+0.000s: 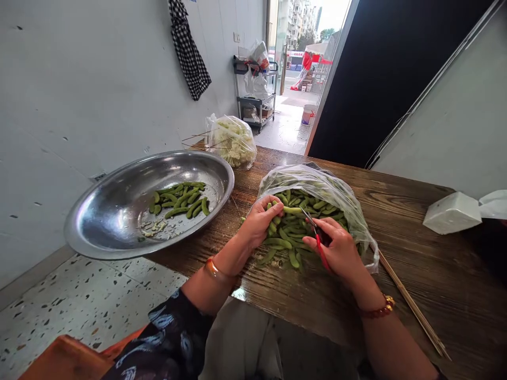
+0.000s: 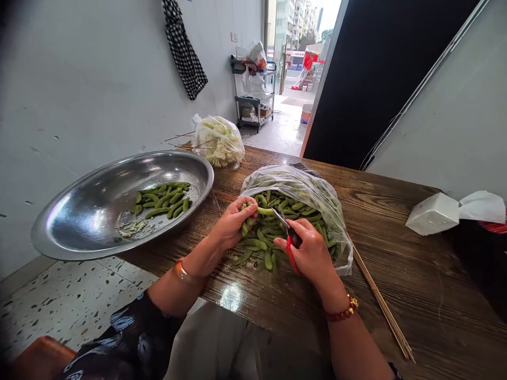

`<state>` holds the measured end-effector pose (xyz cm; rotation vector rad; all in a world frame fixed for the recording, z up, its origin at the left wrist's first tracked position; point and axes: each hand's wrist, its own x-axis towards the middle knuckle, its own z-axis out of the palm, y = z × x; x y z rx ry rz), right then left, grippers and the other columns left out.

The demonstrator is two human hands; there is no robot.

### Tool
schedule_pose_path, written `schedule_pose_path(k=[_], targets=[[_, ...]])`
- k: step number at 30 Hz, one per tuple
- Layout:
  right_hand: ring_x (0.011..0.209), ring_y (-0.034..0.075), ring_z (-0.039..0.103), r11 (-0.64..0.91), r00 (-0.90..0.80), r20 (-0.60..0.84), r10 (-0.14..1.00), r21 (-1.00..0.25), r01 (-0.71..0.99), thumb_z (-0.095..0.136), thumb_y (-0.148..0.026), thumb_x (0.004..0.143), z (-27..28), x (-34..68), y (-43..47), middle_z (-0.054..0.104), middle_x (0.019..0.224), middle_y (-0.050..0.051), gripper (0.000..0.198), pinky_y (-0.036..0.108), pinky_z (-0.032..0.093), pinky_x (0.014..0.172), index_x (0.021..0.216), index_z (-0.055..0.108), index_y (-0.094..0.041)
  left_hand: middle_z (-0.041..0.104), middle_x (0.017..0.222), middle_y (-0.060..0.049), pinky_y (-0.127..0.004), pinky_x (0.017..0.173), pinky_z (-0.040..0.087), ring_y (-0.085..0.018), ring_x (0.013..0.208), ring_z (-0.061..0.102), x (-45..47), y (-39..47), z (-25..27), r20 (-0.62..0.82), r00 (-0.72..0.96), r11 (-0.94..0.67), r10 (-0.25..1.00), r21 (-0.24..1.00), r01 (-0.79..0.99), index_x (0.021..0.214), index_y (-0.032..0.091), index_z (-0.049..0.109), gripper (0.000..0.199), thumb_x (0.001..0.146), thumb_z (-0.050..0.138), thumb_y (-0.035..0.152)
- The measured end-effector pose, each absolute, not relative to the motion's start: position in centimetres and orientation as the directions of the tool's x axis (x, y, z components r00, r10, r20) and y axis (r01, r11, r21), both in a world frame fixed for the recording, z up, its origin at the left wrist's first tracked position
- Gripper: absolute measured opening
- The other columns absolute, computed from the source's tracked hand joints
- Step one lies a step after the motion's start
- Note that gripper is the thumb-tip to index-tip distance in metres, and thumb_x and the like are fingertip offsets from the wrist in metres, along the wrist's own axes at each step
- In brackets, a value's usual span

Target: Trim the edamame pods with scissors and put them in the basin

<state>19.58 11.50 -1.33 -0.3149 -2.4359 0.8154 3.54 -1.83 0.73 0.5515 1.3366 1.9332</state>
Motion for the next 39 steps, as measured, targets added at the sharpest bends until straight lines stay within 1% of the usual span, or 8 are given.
schedule_pose_path(k=[6,14,21,25,29,32,36,39], targets=[[0.088,0.022,0.063,0.783,-0.818,0.428,0.386,-0.620,0.045,0.066,-0.046,0.082,-1.4,19.5,11.5,0.064,0.100,0.008,0.043,0.035,0.052,0.076,0.115,0.064,-0.018,0.055,0.061,0.006,-0.013,0.041,0.031,-0.002,0.043,0.042,3.8,-1.7,0.7,-0.045,-0.626,-0.193,0.779,0.931,-0.308,0.079,0.017,0.053,0.035,0.067,0.077,0.040],[0.090,0.023,0.063,0.797,-0.805,0.463,0.372,-0.604,0.021,0.065,-0.044,0.083,-1.5,19.4,11.5,0.064,0.102,0.009,0.041,0.035,0.052,0.076,0.113,0.065,-0.017,0.056,0.067,0.003,-0.014,0.045,0.035,-0.003,0.049,0.045,4.1,-1.7,0.1,-0.013,-0.562,-0.133,0.827,0.967,-0.218,0.081,0.016,0.055,0.029,0.075,0.071,0.039],[0.085,0.021,0.063,0.801,-0.780,0.501,0.374,-0.599,0.000,0.067,-0.043,0.083,-1.6,19.3,11.2,0.065,0.096,0.007,0.036,0.033,0.052,0.074,0.108,0.065,-0.018,0.053,0.067,0.004,-0.015,0.047,0.034,-0.004,0.051,0.044,4.0,-1.8,-0.2,0.006,-0.530,-0.119,0.848,0.976,-0.180,0.081,0.016,0.056,0.029,0.076,0.070,0.041],[0.082,0.021,0.063,0.811,-0.788,0.505,0.351,-0.585,-0.013,0.066,-0.042,0.084,-1.9,19.2,11.3,0.065,0.093,0.007,0.033,0.034,0.051,0.075,0.107,0.066,-0.018,0.052,0.063,0.005,-0.014,0.045,0.031,-0.003,0.049,0.042,4.0,-1.8,-0.1,-0.001,-0.548,-0.126,0.836,0.973,-0.193,0.079,0.016,0.054,0.030,0.076,0.070,0.041],[0.079,0.021,0.064,0.821,-0.796,0.493,0.352,-0.571,0.010,0.064,-0.045,0.084,-2.1,19.1,11.3,0.066,0.091,0.008,0.036,0.035,0.052,0.073,0.106,0.066,-0.017,0.051,0.062,0.005,-0.014,0.045,0.031,-0.003,0.049,0.041,3.8,-1.7,-0.1,0.010,-0.564,-0.136,0.826,0.974,-0.182,0.079,0.016,0.055,0.031,0.075,0.070,0.043],[0.082,0.023,0.065,0.819,-0.778,0.502,0.378,-0.574,0.028,0.062,-0.047,0.085,-2.1,19.0,11.6,0.067,0.093,0.009,0.037,0.036,0.052,0.075,0.107,0.067,-0.017,0.050,0.060,0.005,-0.015,0.044,0.031,-0.004,0.048,0.040,3.6,-1.5,-0.4,0.022,-0.576,-0.151,0.817,0.972,-0.178,0.078,0.016,0.055,0.033,0.075,0.070,0.046],[0.085,0.023,0.064,0.795,-0.721,0.528,0.449,-0.604,0.053,0.058,-0.051,0.086,-1.9,19.1,12.1,0.068,0.097,0.009,0.040,0.037,0.051,0.079,0.109,0.067,-0.019,0.051,0.059,0.004,-0.016,0.045,0.030,-0.004,0.047,0.038,3.7,-1.4,-0.6,0.050,-0.639,-0.201,0.768,0.966,-0.165,0.071,0.016,0.053,0.041,0.074,0.068,0.053],[0.083,0.023,0.064,0.788,-0.705,0.534,0.466,-0.613,0.056,0.057,-0.055,0.085,-1.9,19.2,12.3,0.068,0.094,0.008,0.044,0.037,0.051,0.077,0.108,0.068,-0.020,0.053,0.062,0.002,-0.017,0.047,0.031,-0.005,0.050,0.041,4.4,-1.9,1.0,0.116,-0.677,-0.206,0.727,0.977,-0.054,0.071,0.016,0.053,0.040,0.075,0.066,0.053]])
